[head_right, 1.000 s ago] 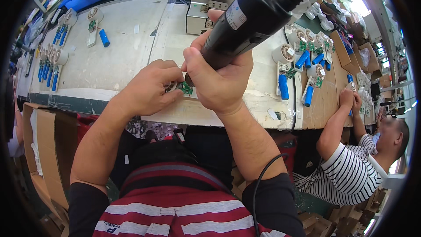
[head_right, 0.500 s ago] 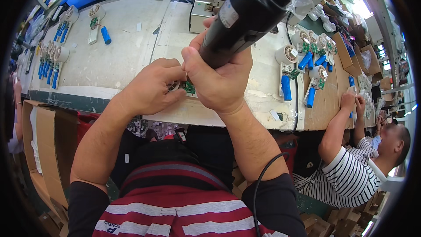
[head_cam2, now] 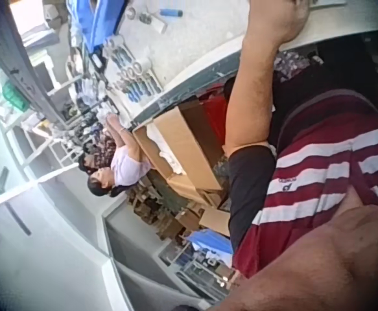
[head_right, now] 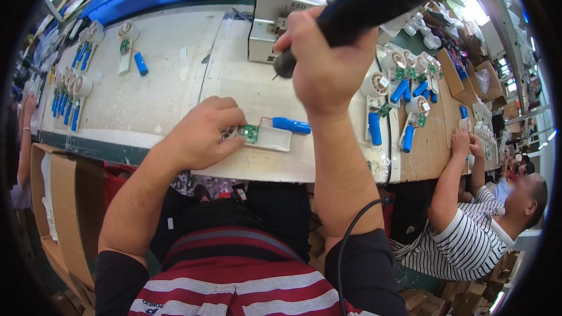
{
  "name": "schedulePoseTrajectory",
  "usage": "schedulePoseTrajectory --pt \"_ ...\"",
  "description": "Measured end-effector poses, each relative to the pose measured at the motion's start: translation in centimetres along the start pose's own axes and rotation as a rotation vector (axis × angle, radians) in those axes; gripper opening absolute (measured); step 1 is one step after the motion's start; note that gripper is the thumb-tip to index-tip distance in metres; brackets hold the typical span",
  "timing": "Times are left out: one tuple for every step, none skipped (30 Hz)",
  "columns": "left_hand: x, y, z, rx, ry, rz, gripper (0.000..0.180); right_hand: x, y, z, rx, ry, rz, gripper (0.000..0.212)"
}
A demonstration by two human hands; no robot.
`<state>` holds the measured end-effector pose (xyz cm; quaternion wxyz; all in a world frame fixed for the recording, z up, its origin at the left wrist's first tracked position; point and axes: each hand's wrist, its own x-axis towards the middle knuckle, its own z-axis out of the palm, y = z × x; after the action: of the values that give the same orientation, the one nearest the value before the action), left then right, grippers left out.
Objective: Assemble small electronic components and housings using a handheld electric screwdriver at a factory production line.
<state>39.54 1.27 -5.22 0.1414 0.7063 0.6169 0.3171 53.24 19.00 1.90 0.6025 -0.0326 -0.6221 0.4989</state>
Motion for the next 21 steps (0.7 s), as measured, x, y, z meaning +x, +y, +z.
schedulePoseTrajectory --pt "-0.1 0.0 0.1 -0.004 0.005 -0.006 0.020 1.3 0.5 -0.4 0.014 0.025 0.000 0.057" --pt "-0.2 -0.1 0.1 -0.008 0.009 -0.012 0.020 2.6 0.9 -0.6 -0.008 0.018 -0.034 0.058" --pt "-0.2 -0.1 0.1 -0.009 0.009 -0.012 0.020 3.7 1.5 -1.0 -0.019 0.018 -0.032 0.057" --pt "-0.2 0.0 0.1 -0.009 0.010 -0.009 0.020 4.6 2.1 -1.3 -0.032 0.018 -0.028 0.057" --pt "-0.1 0.1 0.0 -0.012 0.001 -0.023 0.020 5.2 2.6 -1.4 -0.033 0.019 -0.031 0.057" --pt "-0.1 0.2 0.0 -0.016 -0.009 -0.040 0.020 5.6 3.1 -1.4 -0.032 0.010 -0.027 0.055" --pt "-0.1 0.2 -0.1 -0.016 -0.009 -0.039 0.020 5.9 3.6 -1.3 -0.030 0.001 -0.022 0.054" --pt "-0.1 0.2 -0.1 -0.017 -0.012 -0.045 0.020 6.0 4.1 -1.2 -0.030 0.002 -0.023 0.054" --pt "-0.1 0.2 -0.1 -0.018 -0.014 -0.051 0.020 6.0 4.5 -0.9 -0.028 0.007 -0.024 0.052" --pt "0.0 0.2 -0.2 -0.018 -0.015 -0.051 0.020 6.1 4.9 -0.8 -0.026 0.013 -0.026 0.050" --pt "0.0 0.2 -0.2 -0.020 -0.018 -0.051 0.020 6.1 5.4 -1.0 -0.026 0.014 -0.026 0.050" --pt "0.0 0.2 -0.3 -0.022 -0.021 -0.051 0.020 6.2 5.8 -1.2 -0.023 0.015 -0.022 0.049" --pt "0.1 0.2 -0.3 -0.021 -0.021 -0.051 0.020 6.1 6.2 -1.4 -0.020 0.016 -0.017 0.048" --pt "0.1 0.2 -0.3 -0.022 -0.022 -0.051 0.020 6.0 6.5 -1.6 -0.020 0.017 -0.018 0.048" --pt "0.1 0.2 -0.3 -0.023 -0.021 -0.052 0.021 6.0 6.7 -1.6 -0.033 0.026 -0.016 0.048" --pt "0.1 0.2 -0.3 -0.021 -0.021 -0.052 0.021 6.0 6.9 -1.7 -0.046 0.034 -0.014 0.048" --pt "0.2 0.2 -0.3 -0.019 -0.021 -0.051 0.021 6.0 7.0 -1.7 -0.046 0.035 -0.016 0.048" --pt "0.1 0.2 -0.3 -0.018 -0.021 -0.051 0.021 6.0 7.0 -1.7 -0.036 0.037 -0.003 0.048" --pt "0.1 0.2 -0.3 -0.017 -0.020 -0.051 0.021 6.0 7.1 -1.7 -0.027 0.040 0.010 0.048" --pt "0.0 0.2 -0.3 -0.016 -0.019 -0.051 0.021 6.0 7.1 -1.7 -0.026 0.040 0.009 0.048" --pt "0.0 0.2 -0.2 -0.018 -0.017 -0.051 0.021 6.0 7.2 -1.7 -0.018 0.045 0.013 0.049"
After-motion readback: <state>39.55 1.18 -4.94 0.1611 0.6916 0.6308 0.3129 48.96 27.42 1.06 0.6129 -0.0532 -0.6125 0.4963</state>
